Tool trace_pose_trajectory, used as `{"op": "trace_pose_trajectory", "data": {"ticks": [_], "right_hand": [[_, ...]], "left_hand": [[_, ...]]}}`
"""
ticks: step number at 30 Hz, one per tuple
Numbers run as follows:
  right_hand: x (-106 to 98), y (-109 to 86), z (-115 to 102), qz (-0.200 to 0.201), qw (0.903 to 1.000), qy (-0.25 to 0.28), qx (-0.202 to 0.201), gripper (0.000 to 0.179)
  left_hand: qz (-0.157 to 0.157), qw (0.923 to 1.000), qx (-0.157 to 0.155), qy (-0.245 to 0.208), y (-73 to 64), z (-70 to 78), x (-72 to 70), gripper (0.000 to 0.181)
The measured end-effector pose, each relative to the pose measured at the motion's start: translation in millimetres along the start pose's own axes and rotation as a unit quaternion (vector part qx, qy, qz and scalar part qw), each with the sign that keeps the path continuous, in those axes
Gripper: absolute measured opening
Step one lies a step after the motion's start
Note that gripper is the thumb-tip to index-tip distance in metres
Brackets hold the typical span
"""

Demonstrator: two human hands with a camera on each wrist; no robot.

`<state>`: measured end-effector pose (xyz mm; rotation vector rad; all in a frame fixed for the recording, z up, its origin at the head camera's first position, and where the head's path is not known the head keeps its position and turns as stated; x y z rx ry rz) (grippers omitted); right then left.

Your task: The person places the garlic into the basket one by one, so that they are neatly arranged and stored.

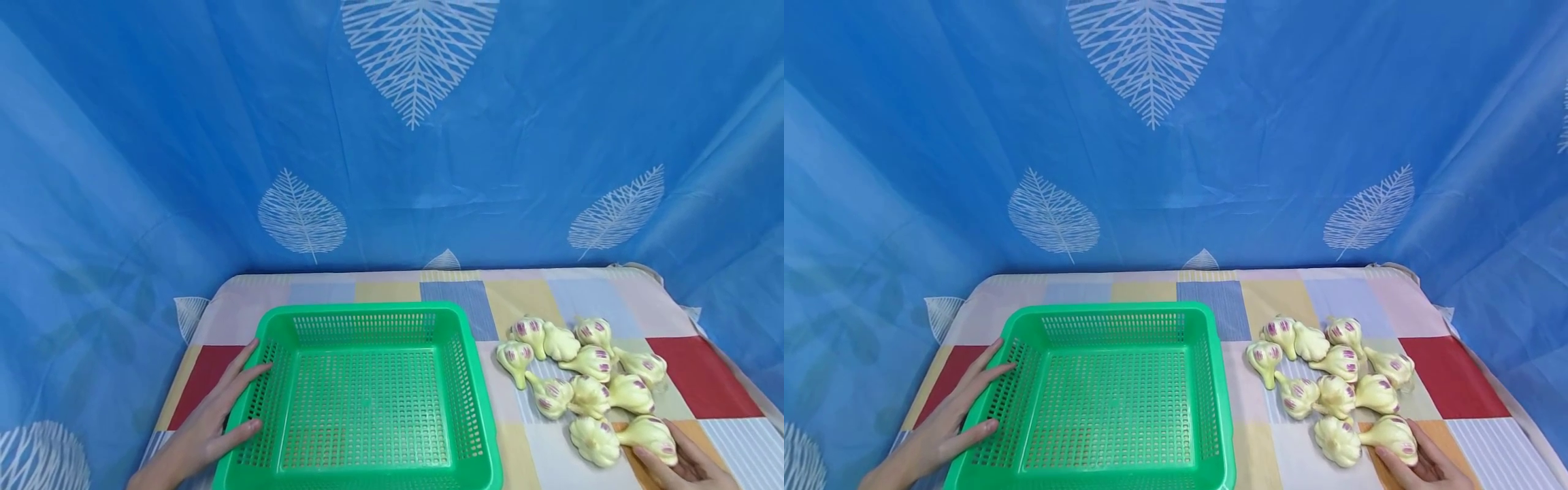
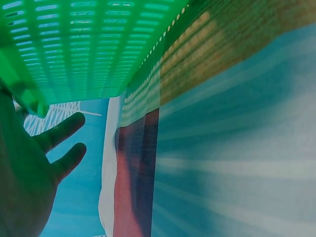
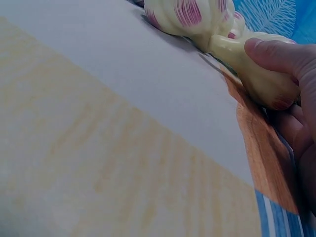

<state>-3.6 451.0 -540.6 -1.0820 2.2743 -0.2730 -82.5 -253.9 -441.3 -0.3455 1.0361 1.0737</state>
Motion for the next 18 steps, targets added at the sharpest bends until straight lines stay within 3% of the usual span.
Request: {"op": "trace_pose_trajectory", "data": {"ticks": [3, 6, 8, 13, 16, 18], "right_hand": [[-4.3, -0.2, 0.2, -0.003, 0.9961, 0.031, -0.083, 0.088], [-8.9, -4.6, -3.4, -0.015, 0.9820, 0.058, -0.179, 0.065], [-9.6, -8.6, -7.2, -0.036, 0.9732, 0.059, -0.219, 0.057], [-7.7, -17.5, -22.4, -0.059, 0.9673, 0.006, -0.247, 0.047], [-5.5, -23.2, -36.8, -0.034, 0.9686, -0.014, -0.246, 0.059], [-3.4, -26.6, -45.9, -0.019, 0.9742, -0.027, -0.223, 0.074]], "left_hand": [[0.000, 1.0000, 0.006, -0.004, -1.4, 2.1, -0.1, 0.077], [-0.004, 0.9998, 0.009, -0.018, -2.7, 3.5, 0.3, 0.076], [-0.008, 0.9993, 0.008, -0.035, -3.5, 3.8, 0.9, 0.076], [-0.006, 0.9997, 0.005, -0.024, -4.7, 4.2, 1.2, 0.075], [0.001, 0.9999, 0.005, -0.010, -3.7, 4.1, 0.7, 0.074], [0.002, 1.0000, 0.002, -0.008, -2.5, 3.5, 0.2, 0.074]]}}
Point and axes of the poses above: each hand's wrist, its own y-axis towards the middle knuckle, its own x-axis out of the palm, z = x × y, the point moved 6 cm from there along y, towards the middle knuckle, and after that the axes turned 14 degrees about y, right-handed, at the moved point
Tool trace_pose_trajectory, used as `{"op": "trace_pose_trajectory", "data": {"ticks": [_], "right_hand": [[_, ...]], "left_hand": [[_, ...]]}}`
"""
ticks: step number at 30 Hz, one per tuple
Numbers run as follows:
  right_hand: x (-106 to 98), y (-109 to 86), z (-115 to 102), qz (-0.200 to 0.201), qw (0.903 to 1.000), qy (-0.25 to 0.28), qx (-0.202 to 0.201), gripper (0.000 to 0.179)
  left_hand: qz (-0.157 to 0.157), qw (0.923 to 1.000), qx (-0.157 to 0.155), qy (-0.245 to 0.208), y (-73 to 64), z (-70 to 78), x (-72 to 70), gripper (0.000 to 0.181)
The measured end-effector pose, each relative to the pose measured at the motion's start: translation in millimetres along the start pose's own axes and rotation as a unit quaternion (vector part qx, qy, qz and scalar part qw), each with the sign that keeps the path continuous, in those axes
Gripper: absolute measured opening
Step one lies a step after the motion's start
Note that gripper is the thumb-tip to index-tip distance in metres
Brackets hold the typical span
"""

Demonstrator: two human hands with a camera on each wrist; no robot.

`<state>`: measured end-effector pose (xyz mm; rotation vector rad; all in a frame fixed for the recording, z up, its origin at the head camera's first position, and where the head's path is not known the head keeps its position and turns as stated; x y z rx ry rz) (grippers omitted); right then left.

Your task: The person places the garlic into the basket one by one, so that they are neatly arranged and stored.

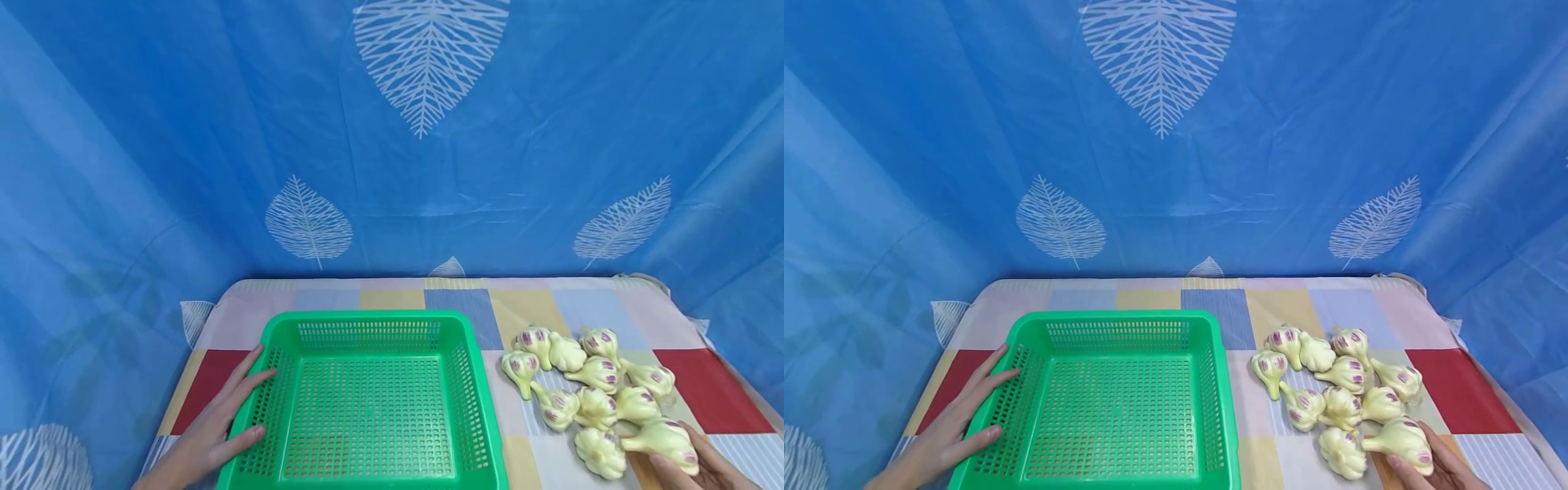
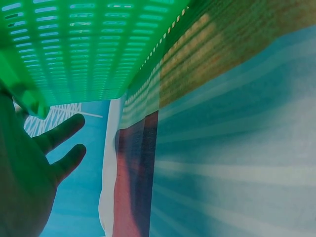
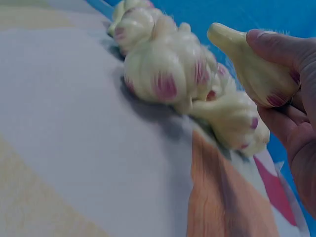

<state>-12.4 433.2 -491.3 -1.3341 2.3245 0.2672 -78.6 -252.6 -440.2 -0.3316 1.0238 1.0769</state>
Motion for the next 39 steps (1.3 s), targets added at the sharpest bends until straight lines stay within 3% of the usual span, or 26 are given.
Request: {"op": "trace_pose_trajectory", "data": {"ticks": [4, 7, 9, 12, 16, 20, 23, 27, 32, 39], "right_hand": [[3.9, 0.0, -12.6, 0.013, 0.9912, 0.099, 0.086, 0.084], [10.7, 0.2, -24.7, 0.012, 0.9716, 0.213, 0.102, 0.086], [17.2, 1.0, -36.0, -0.011, 0.9766, 0.188, 0.105, 0.087], [28.5, 0.3, -55.4, -0.050, 0.9901, 0.106, 0.077, 0.086], [46.7, -1.5, -82.6, -0.114, 0.9918, 0.059, -0.007, 0.079], [63.8, -2.4, -110.9, -0.155, 0.9820, 0.053, -0.095, 0.071], [76.9, -2.6, -130.1, -0.176, 0.9744, 0.056, -0.129, 0.068], [96.6, -4.9, -151.2, -0.212, 0.9652, 0.071, -0.136, 0.067], [120.0, -10.4, -171.3, -0.246, 0.9527, 0.090, -0.153, 0.065], [148.8, -20.4, -199.5, -0.317, 0.9174, 0.160, -0.179, 0.059]], "left_hand": [[0.002, 1.0000, -0.001, -0.004, 0.5, -0.1, -0.6, 0.074], [0.000, 1.0000, -0.005, -0.007, 0.1, -0.8, -0.9, 0.074], [-0.001, 1.0000, -0.007, -0.004, -0.6, -1.6, -1.0, 0.074], [-0.001, 1.0000, -0.009, -0.004, -1.9, -3.2, -1.0, 0.074], [0.001, 1.0000, -0.005, -0.008, -2.0, -0.8, -2.2, 0.074], [-0.001, 0.9996, -0.003, -0.028, -1.3, 1.7, -3.1, 0.074], [-0.008, 0.9987, -0.010, -0.050, -1.3, 0.0, -1.7, 0.074], [-0.014, 0.9977, -0.020, -0.063, -1.7, -1.9, -0.7, 0.075], [-0.005, 0.9992, -0.016, -0.037, -1.7, -0.7, -2.5, 0.075], [-0.003, 0.9993, -0.021, -0.030, 0.3, -4.1, 1.0, 0.074]]}}
Point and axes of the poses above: each hand's wrist, its own y-axis towards the middle knuckle, its own x-axis out of the palm, z = x × y, the point moved 6 cm from there along y, towards the middle knuckle, and after that the axes turned 14 degrees about y, right-handed, at the moved point
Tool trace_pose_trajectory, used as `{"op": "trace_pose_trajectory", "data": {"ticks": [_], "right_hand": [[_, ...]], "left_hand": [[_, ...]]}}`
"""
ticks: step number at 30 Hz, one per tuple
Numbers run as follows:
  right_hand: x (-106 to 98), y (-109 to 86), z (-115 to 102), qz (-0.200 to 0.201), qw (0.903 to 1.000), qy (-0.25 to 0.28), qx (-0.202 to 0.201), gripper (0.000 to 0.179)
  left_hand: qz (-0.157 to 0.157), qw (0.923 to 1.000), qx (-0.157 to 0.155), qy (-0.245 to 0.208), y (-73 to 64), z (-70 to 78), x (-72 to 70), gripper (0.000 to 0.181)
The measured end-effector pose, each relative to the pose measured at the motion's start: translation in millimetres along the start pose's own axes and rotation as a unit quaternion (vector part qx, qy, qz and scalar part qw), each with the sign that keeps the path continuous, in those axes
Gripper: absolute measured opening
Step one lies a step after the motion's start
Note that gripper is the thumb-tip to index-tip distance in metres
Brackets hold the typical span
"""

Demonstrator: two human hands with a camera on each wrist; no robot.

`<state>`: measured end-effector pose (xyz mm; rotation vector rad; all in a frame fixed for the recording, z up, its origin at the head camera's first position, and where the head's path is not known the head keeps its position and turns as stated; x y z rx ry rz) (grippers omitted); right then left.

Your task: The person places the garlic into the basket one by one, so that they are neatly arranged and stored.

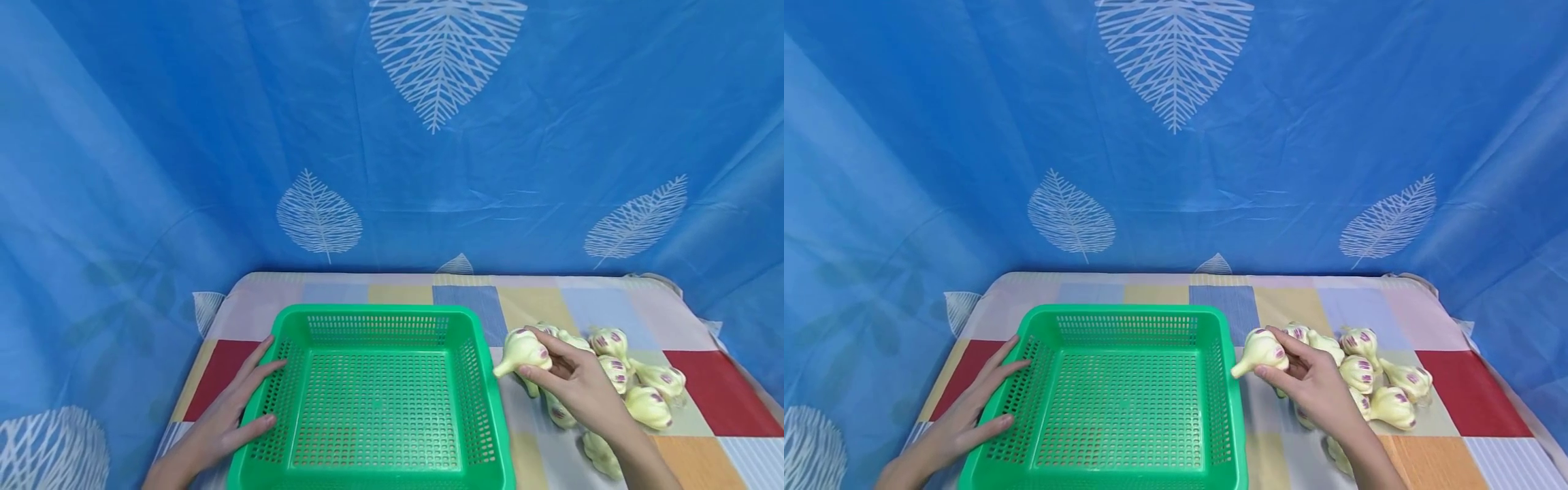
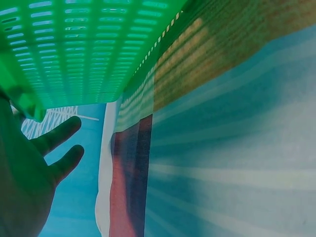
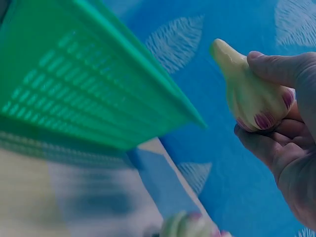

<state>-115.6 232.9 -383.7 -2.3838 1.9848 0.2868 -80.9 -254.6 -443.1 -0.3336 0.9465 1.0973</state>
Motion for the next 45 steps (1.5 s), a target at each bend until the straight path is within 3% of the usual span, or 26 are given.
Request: {"op": "trace_pose_trajectory", "data": {"ticks": [8, 17, 22, 33, 40, 45], "right_hand": [[33.5, 24.7, -12.8, -0.054, 0.9978, 0.037, 0.007, 0.062], [71.8, 50.2, -21.4, -0.128, 0.9898, 0.058, 0.021, 0.065], [94.6, 61.7, -23.9, -0.162, 0.9854, 0.039, 0.036, 0.069], [144.8, 85.5, -23.0, -0.210, 0.9774, -0.009, 0.023, 0.063], [181.8, 96.1, -20.7, -0.270, 0.9619, -0.039, -0.004, 0.046], [207.7, 100.2, -11.4, -0.305, 0.9499, -0.067, -0.002, 0.057]], "left_hand": [[0.009, 0.9999, 0.014, -0.003, -0.4, -3.0, 0.6, 0.075], [0.014, 0.9996, 0.004, 0.026, 1.9, -3.2, 0.8, 0.074], [0.018, 0.9995, 0.009, 0.023, 2.5, -3.5, 1.3, 0.073], [0.029, 0.9993, 0.022, 0.012, 1.0, -0.2, 0.8, 0.070], [0.028, 0.9994, 0.018, 0.003, 0.5, -1.7, 2.1, 0.070], [0.028, 0.9994, 0.019, 0.007, 0.3, -2.4, 2.5, 0.069]]}}
Point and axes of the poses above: each hand's wrist, its own y-axis towards the middle knuckle, its own x-axis out of the palm, z = x × y, the point moved 6 cm from there along y, towards the middle knuckle, and after that the axes turned 14 degrees about y, right-handed, at the moved point
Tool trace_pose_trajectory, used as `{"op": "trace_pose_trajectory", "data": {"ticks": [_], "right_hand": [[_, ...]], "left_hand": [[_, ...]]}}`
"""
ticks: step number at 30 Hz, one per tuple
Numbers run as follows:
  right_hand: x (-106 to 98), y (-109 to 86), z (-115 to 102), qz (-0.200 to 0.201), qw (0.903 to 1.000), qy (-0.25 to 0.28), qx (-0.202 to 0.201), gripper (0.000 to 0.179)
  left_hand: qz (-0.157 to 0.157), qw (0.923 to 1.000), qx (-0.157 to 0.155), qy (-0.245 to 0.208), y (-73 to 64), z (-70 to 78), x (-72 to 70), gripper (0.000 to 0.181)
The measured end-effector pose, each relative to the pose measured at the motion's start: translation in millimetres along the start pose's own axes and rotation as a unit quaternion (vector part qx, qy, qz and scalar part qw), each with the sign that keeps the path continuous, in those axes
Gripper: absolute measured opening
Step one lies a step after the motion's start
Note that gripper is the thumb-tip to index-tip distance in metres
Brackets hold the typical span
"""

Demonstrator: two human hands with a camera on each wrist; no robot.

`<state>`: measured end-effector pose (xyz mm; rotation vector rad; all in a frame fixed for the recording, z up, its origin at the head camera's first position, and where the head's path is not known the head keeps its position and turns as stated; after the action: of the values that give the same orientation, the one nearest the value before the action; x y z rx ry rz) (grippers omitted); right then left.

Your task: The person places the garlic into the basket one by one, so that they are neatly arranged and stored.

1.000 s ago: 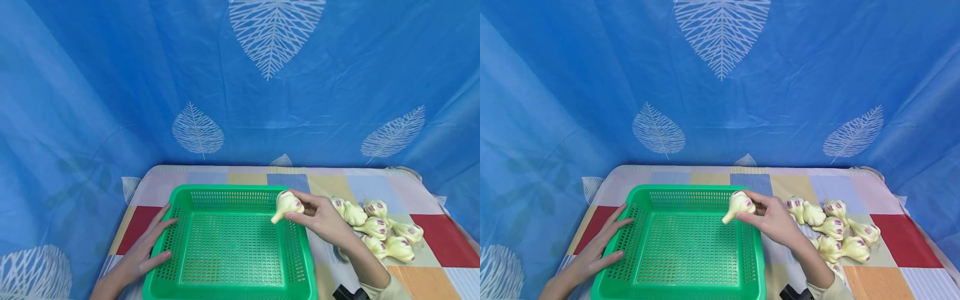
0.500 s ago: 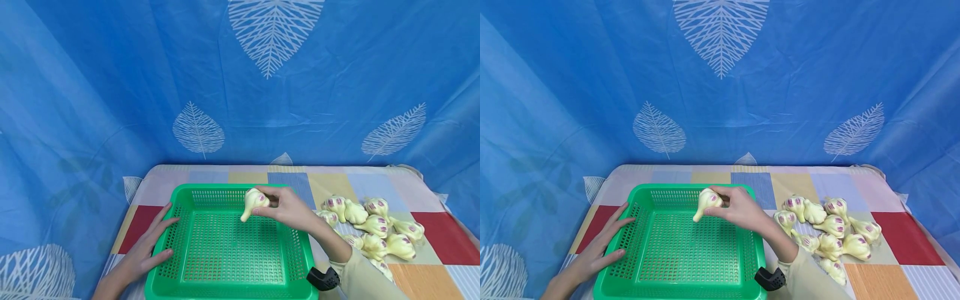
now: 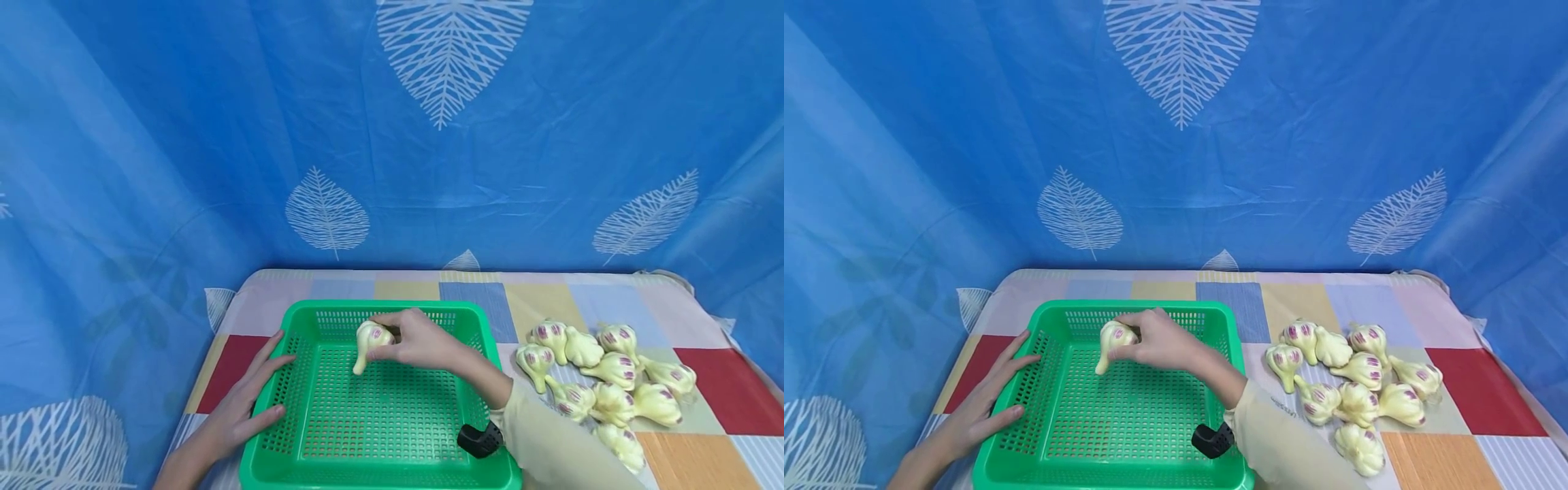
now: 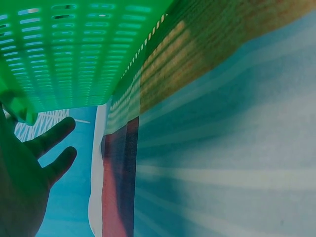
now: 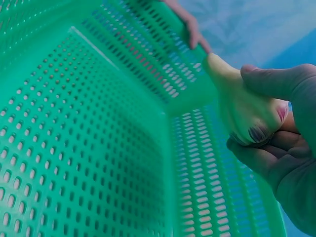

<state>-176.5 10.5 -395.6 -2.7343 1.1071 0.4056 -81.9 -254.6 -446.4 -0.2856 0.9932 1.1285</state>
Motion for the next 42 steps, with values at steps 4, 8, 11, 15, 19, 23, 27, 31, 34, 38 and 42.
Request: {"op": "trace_pose_trajectory", "data": {"ticks": [4, 8, 11, 15, 19, 23, 27, 31, 34, 38, 42], "right_hand": [[17.9, 17.7, 3.4, -0.039, 0.9986, -0.036, -0.004, 0.052], [32.5, 33.0, 9.9, -0.074, 0.9950, -0.066, -0.009, 0.045], [40.2, 42.2, 16.5, -0.087, 0.9930, -0.080, -0.005, 0.044], [47.6, 52.0, 26.3, -0.093, 0.9917, -0.088, 0.014, 0.047], [53.6, 60.2, 33.9, -0.094, 0.9912, -0.088, 0.032, 0.052], [58.8, 66.3, 35.6, -0.093, 0.9904, -0.097, 0.032, 0.050], [65.3, 70.0, 35.0, -0.087, 0.9896, -0.112, 0.026, 0.055], [72.6, 71.1, 32.0, -0.063, 0.9850, -0.160, 0.019, 0.060], [78.5, 69.6, 27.2, -0.036, 0.9762, -0.214, 0.005, 0.059], [84.6, 66.8, 17.7, 0.005, 0.9544, -0.297, -0.029, 0.045], [87.2, 65.7, 12.9, 0.036, 0.9332, -0.356, -0.036, 0.032]], "left_hand": [[0.002, 1.0000, -0.007, 0.000, -0.8, -1.7, -0.1, 0.069], [0.000, 0.9999, -0.014, -0.006, -1.0, -3.1, 1.1, 0.068], [-0.003, 0.9998, -0.016, -0.008, -0.5, -3.5, 1.8, 0.067], [0.000, 0.9998, -0.015, -0.008, 0.7, -3.2, 2.1, 0.067], [0.005, 0.9998, -0.016, -0.007, 0.8, -3.2, 2.2, 0.068], [0.008, 0.9998, -0.014, -0.007, 0.5, -2.6, 2.1, 0.068], [0.008, 0.9999, -0.009, -0.005, 0.5, -0.9, 2.0, 0.068], [0.005, 0.9999, -0.007, 0.006, 0.7, 0.2, 1.0, 0.067], [0.005, 0.9999, -0.012, 0.011, 1.0, 0.3, 0.3, 0.067], [0.007, 0.9997, -0.019, 0.012, 1.0, -1.0, 0.2, 0.067], [0.006, 0.9997, -0.020, 0.016, 0.2, -2.5, 0.6, 0.067]]}}
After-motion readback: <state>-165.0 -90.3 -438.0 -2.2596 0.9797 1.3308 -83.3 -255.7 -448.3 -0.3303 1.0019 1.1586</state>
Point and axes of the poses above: each hand's wrist, its own y-axis towards the middle knuckle, its own x-axis out of the palm, z = x × y, the point moved 6 cm from there along y, towards the middle knuckle, and after that the axes turned 14 degrees about y, right-handed, at the moved point
